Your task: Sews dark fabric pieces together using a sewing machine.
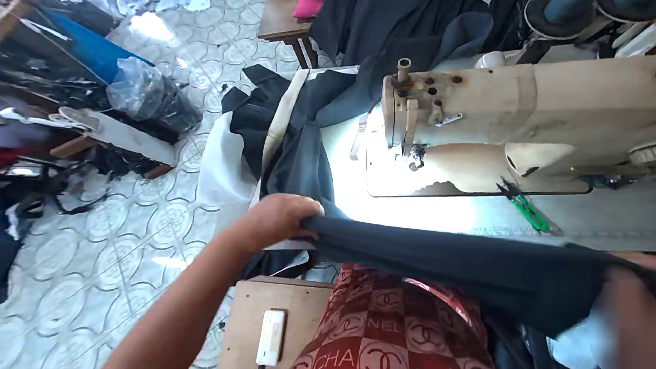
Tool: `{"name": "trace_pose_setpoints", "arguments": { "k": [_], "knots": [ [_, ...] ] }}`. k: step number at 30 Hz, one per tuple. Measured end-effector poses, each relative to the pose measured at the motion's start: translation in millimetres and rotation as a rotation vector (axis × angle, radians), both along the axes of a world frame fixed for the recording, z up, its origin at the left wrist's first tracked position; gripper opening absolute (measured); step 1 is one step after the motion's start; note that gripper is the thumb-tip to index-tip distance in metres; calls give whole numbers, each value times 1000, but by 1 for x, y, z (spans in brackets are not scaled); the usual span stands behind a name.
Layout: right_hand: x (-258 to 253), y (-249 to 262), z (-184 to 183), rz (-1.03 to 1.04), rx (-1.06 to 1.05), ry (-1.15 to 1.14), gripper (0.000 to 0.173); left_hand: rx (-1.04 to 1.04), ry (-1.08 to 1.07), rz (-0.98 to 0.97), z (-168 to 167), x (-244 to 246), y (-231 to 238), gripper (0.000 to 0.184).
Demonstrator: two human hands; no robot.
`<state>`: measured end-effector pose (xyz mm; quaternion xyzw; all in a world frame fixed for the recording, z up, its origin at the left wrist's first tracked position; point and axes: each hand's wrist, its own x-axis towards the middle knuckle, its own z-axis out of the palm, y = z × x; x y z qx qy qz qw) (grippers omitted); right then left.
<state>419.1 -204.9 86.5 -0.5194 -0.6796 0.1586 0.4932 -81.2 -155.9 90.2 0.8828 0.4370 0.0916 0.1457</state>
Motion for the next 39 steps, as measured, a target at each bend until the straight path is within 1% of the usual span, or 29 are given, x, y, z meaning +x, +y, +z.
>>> {"name": "trace_pose_setpoints", "arguments": {
  "k": [1, 2, 3, 5, 7, 8, 9, 10, 12, 13, 14, 15, 16, 17, 18, 19, 21, 23, 25, 27, 29, 30, 32, 36, 37, 39],
  "knots": [
    [-16, 10, -5, 35, 16, 19, 13, 9, 89, 70, 14, -6, 2, 23],
    [-34, 20, -8, 78, 42, 48, 13, 55, 150, 156, 28, -16, 3, 23],
    [-53, 27, -11, 126, 66, 80, 12, 150, 177, 222, 42, -31, 2, 22],
    [-85, 35, -23, 241, 112, 107, 10, 441, 191, 269, 60, -69, -11, 15],
    [-110, 38, -51, 345, 140, 43, 9, 661, 263, 294, 63, -106, -34, 14],
    [-120, 37, -70, 387, 138, -2, 9, 689, 311, 308, 57, -121, -48, 14],
    [-127, 36, -90, 419, 127, -64, 11, 645, 353, 326, 47, -131, -62, 15],
    [-132, 33, -109, 443, 120, -123, 14, 523, 389, 357, 34, -135, -75, 15],
    [-139, 28, -133, 464, 98, -242, 17, 176, 453, 422, 12, -123, -87, 9],
    [-141, 27, -136, 462, 98, -286, 18, 47, 473, 460, 3, -111, -89, 17],
    [-141, 27, -136, 466, 91, -301, 18, -15, 469, 486, -2, -98, -91, 31],
    [-141, 27, -134, 470, 77, -295, 17, -16, 439, 482, -3, -84, -91, 46],
    [-139, 28, -133, 473, 67, -281, 16, 39, 389, 462, -3, -68, -88, 61],
    [-138, 29, -132, 479, 63, -266, 15, 87, 296, 449, -2, -48, -81, 67],
    [-137, 30, -132, 489, 57, -258, 15, 110, 173, 424, -3, -25, -72, 61],
    [-137, 31, -130, 504, 44, -254, 15, 102, 56, 390, -7, 1, -61, 51],
    [-136, 32, -124, 557, 2, -230, 18, 86, -105, 309, -28, 56, -35, 34],
    [-134, 38, -117, 592, -29, -162, 23, 132, -185, 241, -57, 101, -6, 30],
    [-131, 47, -110, 526, -24, -120, 29, 199, -215, 223, -83, 125, 17, 27],
    [-134, 61, -107, 370, -3, -163, 29, 207, -265, 257, -99, 131, 27, 24],
    [-139, 77, -107, 276, -57, -234, 28, 172, -402, 343, -107, 127, 28, 23],
    [-143, 84, -108, 265, -71, -273, 27, 138, -462, 391, -110, 123, 27, 24],
    [-151, 93, -110, 285, -51, -336, 25, 93, -504, 434, -113, 117, 23, 23],
    [-165, 102, -118, 290, 4, -375, 22, 49, -492, 456, -113, 107, 15, 16],
    [-167, 103, -120, 296, 12, -382, 22, 20, -511, 463, -111, 106, 14, 16],
    [-169, 103, -121, 311, 29, -412, 20, -49, -615, 448, -106, 105, 14, 16]
  ]
}}
